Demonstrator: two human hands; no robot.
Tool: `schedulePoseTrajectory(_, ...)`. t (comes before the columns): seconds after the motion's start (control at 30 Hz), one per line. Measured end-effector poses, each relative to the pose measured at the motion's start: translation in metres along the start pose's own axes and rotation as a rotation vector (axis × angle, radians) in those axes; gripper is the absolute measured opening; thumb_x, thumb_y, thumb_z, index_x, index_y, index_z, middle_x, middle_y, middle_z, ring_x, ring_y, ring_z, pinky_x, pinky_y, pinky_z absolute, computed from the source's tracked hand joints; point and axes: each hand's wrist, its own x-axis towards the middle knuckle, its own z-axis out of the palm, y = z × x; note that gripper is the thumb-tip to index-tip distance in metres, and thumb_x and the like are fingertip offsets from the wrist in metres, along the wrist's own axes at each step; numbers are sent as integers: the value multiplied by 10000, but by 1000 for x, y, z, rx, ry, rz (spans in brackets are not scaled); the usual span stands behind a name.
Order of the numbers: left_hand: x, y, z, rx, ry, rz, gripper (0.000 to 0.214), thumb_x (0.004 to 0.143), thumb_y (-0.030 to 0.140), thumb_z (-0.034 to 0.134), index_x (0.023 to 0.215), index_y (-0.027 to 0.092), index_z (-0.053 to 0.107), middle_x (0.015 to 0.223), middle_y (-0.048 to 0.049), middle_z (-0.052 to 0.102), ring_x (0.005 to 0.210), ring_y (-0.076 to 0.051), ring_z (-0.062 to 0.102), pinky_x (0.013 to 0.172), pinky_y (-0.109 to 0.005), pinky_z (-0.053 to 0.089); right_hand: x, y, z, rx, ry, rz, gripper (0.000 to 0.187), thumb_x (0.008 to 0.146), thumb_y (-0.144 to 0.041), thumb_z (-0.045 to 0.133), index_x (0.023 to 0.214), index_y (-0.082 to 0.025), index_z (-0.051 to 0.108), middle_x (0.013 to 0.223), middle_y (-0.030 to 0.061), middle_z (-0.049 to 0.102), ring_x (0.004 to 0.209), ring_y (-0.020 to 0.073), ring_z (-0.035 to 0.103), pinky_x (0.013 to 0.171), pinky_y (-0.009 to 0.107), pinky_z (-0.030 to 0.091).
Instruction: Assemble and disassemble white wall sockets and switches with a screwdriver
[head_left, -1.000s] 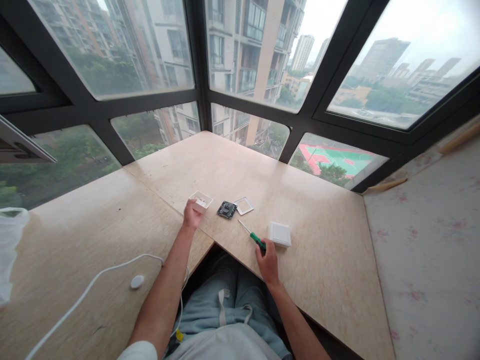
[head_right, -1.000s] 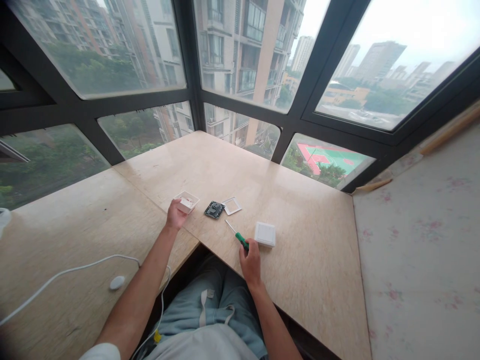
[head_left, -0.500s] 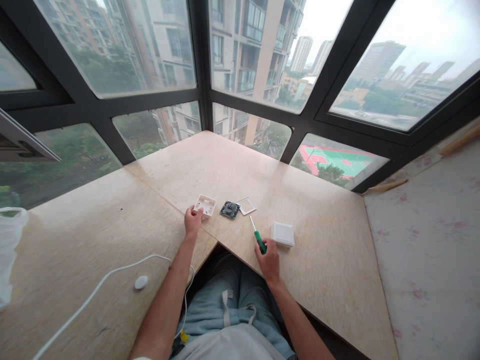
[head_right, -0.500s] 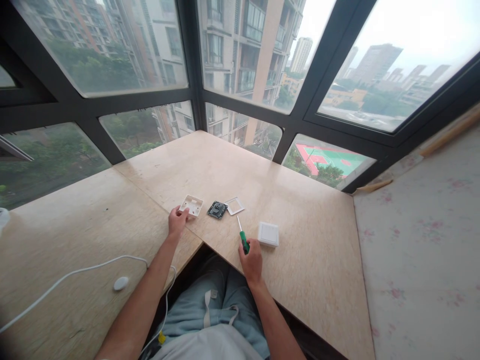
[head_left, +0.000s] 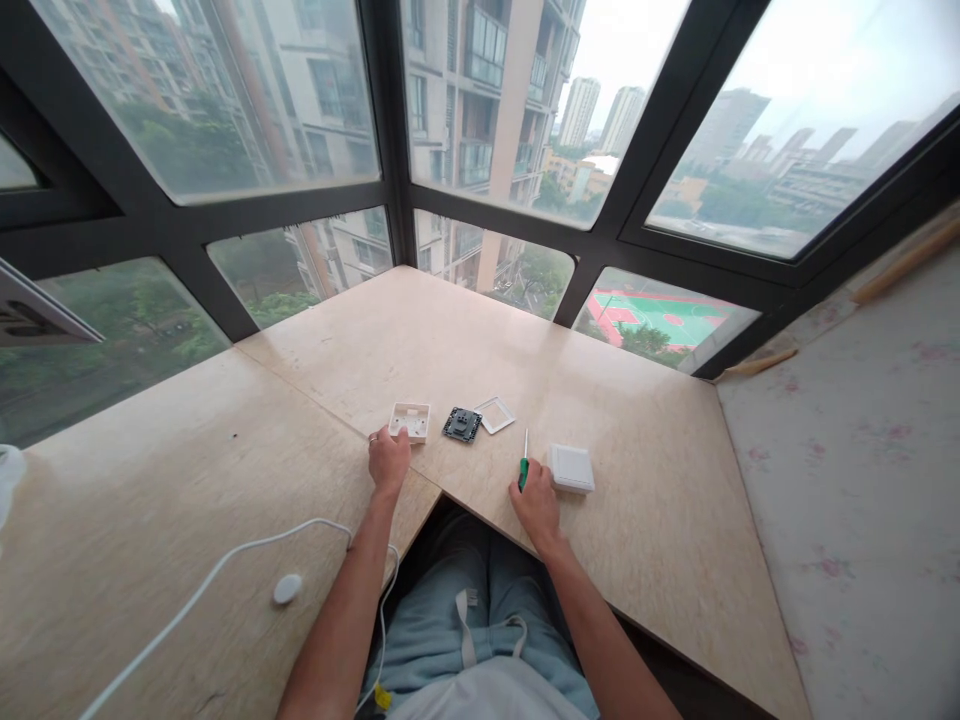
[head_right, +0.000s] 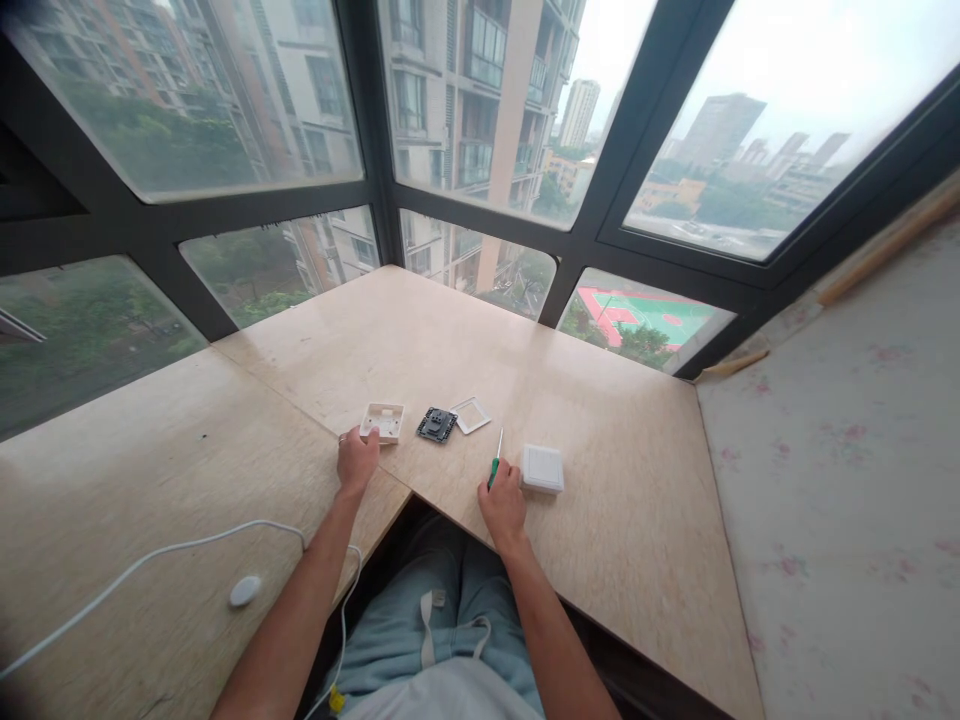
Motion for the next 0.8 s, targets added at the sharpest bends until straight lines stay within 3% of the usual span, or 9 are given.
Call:
schedulePoseTrajectory(0.1,0,-2,-1,20,-4,-2,412,908,374,488,1183,89,600,1180,-223,572,1063,-334,601,873,-424,484,-1,7,-2,119,-22,9,388,801,-195,505,1180,-122,545,1102,154,614,998,260,617,810,335,485)
schedulePoseTrajectory(0.2,-3,-2,-3,28,49,-7,483,908,393,493,1271,77,531,1227,-234,525,1077,-337,588,867,-426,485,-6,17,-9,260,-54,47,423,800,-245,457,1196,-118,535,1034,121,663,872,225,656,721,311,521)
schedulePoseTrajectory(0.27,-8,3,-4,45,132,91,507,899,386,515,1311,91,491,1265,-226,494,1132,-334,553,919,-427,461,-12,24,-15,341,-80,73,437,799,-284,428,1191,-125,538,970,90,681,698,187,656,576,278,519)
schedulePoseTrajectory(0.33,-12,13,-3,77,140,319,500,875,382,565,1306,135,500,1282,-197,500,1206,-334,496,1005,-433,402,-20,32,-21,417,-103,94,437,787,-310,423,1165,-134,553,946,76,686,584,158,628,482,256,491)
schedulePoseTrajectory(0.43,-10,37,6,159,-149,713,586,806,391,674,1329,204,489,1347,-168,497,1321,-343,385,1097,-449,297,-31,44,-29,544,-113,132,439,744,-328,482,1132,-144,576,948,84,690,548,156,610,433,251,471)
schedulePoseTrajectory(0.5,0,55,18,236,-369,879,715,736,334,750,1373,221,444,1431,-159,441,1402,-341,278,1118,-466,250,-38,51,-33,601,-107,154,439,723,-321,519,1121,-151,591,940,86,692,560,165,614,424,251,469)
schedulePoseTrajectory(0.63,29,86,43,383,-695,957,945,526,269,868,1366,244,435,1460,-155,425,1434,-360,222,1109,-502,227,-49,62,-36,637,-86,163,405,733,-314,546,1101,-158,614,942,90,696,612,188,639,439,262,495)
schedulePoseTrajectory(0.73,46,100,51,442,-828,972,866,452,342,886,1245,255,547,1279,-138,585,1301,-367,433,1060,-467,297,-56,67,-34,628,-63,98,371,758,-313,548,1084,-155,626,957,96,702,713,215,670,540,299,550)
schedulePoseTrajectory(0.8,53,106,50,476,-850,1016,764,454,360,873,1161,258,603,1177,-120,628,1168,-352,542,1004,-430,358,-58,69,-32,579,-29,15,340,766,-297,554,1064,-159,641,980,96,707,832,233,680,702,345,570)
